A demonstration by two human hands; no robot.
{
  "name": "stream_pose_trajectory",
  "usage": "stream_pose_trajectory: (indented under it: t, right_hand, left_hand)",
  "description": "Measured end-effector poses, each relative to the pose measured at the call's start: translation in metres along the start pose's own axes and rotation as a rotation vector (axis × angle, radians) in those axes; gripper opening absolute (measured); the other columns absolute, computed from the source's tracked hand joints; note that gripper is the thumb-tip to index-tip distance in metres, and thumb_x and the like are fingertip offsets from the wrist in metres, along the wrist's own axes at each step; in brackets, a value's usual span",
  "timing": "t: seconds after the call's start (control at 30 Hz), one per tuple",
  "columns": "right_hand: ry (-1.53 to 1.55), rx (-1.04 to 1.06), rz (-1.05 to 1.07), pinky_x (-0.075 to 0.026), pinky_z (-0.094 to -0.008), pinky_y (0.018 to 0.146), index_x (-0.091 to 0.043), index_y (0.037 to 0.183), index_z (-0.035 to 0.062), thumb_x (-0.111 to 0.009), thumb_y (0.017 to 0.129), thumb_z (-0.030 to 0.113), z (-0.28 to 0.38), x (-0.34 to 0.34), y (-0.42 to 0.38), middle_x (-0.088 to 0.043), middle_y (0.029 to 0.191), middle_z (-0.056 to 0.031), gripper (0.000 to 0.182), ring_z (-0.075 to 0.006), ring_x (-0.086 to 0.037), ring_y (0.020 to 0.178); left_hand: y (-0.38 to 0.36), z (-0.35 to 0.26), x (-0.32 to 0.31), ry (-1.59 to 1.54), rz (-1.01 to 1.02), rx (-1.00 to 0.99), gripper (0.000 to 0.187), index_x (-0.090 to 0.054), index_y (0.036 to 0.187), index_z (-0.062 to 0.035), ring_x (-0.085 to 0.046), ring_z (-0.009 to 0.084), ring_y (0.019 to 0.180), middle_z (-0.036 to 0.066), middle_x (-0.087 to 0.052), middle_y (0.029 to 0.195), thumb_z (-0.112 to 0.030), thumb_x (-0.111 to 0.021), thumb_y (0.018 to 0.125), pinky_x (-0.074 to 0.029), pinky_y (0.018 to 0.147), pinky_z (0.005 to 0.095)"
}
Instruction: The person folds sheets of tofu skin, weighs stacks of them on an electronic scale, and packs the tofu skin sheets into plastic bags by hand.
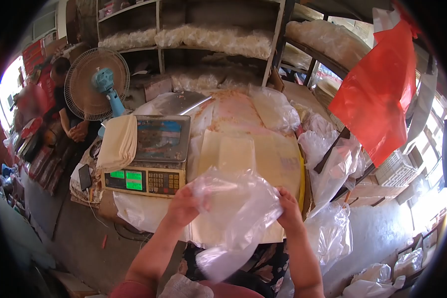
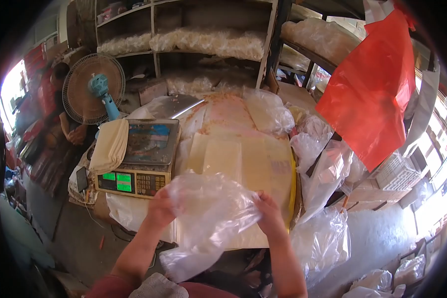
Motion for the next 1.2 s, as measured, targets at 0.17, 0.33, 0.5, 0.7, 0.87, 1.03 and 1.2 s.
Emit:
stream_pose_trajectory:
  t: [0.17,0.33,0.5,0.7,0.87,1.03,1.2]
  right_hand:
    - [-1.211,0.057,-0.436,-0.049,-0.0322,0.063,-0.060,0.097,-0.0010,-0.048,0.088,0.021,-0.131,0.149,0.046,-0.061,0.072,-0.0135,0.027,-0.0208,-0.062,0.073]
    - [-0.950,-0.354,-0.291,-0.051,-0.0336,0.076,-0.057,0.111,0.0011,-0.045,0.090,0.020,-0.079,0.071,0.011,-0.064,0.092,-0.0116,0.030,-0.0217,-0.063,0.085]
    - [-0.077,0.079,0.101,-0.050,-0.0294,0.069,-0.059,0.105,0.0012,-0.049,0.089,0.022,0.053,-0.060,-0.013,-0.064,0.089,-0.0061,0.027,-0.0152,-0.061,0.080]
    - [0.627,-0.122,0.215,-0.042,-0.0436,0.097,-0.052,0.117,-0.0020,-0.043,0.089,0.017,-0.028,0.014,0.065,-0.058,0.116,-0.0153,0.034,-0.0280,-0.055,0.109]
    - [0.274,-0.134,-0.263,-0.046,-0.0422,0.093,-0.050,0.118,-0.0016,-0.041,0.091,0.015,-0.075,0.059,0.035,-0.059,0.113,-0.0150,0.032,-0.0277,-0.056,0.106]
    - [-0.741,-0.334,-0.458,-0.052,-0.0355,0.077,-0.052,0.114,0.0030,-0.050,0.089,0.020,-0.096,0.071,0.009,-0.061,0.098,-0.0103,0.031,-0.0221,-0.062,0.082]
    - [-0.506,-0.193,-0.516,-0.051,-0.0344,0.076,-0.053,0.112,0.0021,-0.049,0.089,0.017,-0.045,0.035,0.055,-0.061,0.097,-0.0101,0.028,-0.0217,-0.061,0.083]
  left_hand:
    - [0.079,0.055,0.156,1.337,-0.174,0.016,0.016,-0.058,0.096,0.0001,-0.060,0.0156,0.068,0.009,-0.061,0.081,-0.001,-0.057,0.081,-0.048,0.061,0.0247]
    - [0.042,0.054,0.091,1.306,0.277,-0.347,0.016,-0.059,0.098,-0.0004,-0.061,0.0167,0.070,0.008,-0.062,0.085,-0.001,-0.052,0.084,-0.047,0.062,0.0267]
    - [0.009,0.045,-0.039,0.862,0.255,0.089,0.015,-0.059,0.098,-0.0009,-0.062,0.0185,0.081,0.009,-0.063,0.092,-0.001,-0.050,0.085,-0.048,0.070,0.0289]
    - [0.044,0.051,-0.022,0.423,0.180,0.026,0.017,-0.057,0.099,0.0030,-0.061,0.0231,0.097,0.013,-0.063,0.096,0.002,-0.048,0.083,-0.047,0.084,0.0349]
    - [0.057,0.011,-0.005,0.116,-0.101,0.186,0.018,-0.059,0.090,0.0007,-0.061,0.0217,0.078,0.012,-0.062,0.087,-0.011,-0.047,0.086,-0.051,0.074,0.0363]
    - [0.113,0.048,0.092,0.874,-0.125,0.271,0.021,-0.059,0.091,0.0016,-0.062,0.0220,0.070,0.013,-0.063,0.085,-0.017,-0.050,0.085,-0.050,0.058,0.0337]
    - [0.145,0.070,0.139,1.750,-0.054,0.489,0.021,-0.060,0.091,-0.0008,-0.063,0.0261,0.071,0.016,-0.063,0.085,-0.018,-0.055,0.080,-0.049,0.060,0.0354]
Point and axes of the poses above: each hand's wrist, its own y-axis towards the middle knuckle, its own x-axis out of the back of the hand, z = x × y, the point moved 9 cm from there along y, towards the middle knuckle
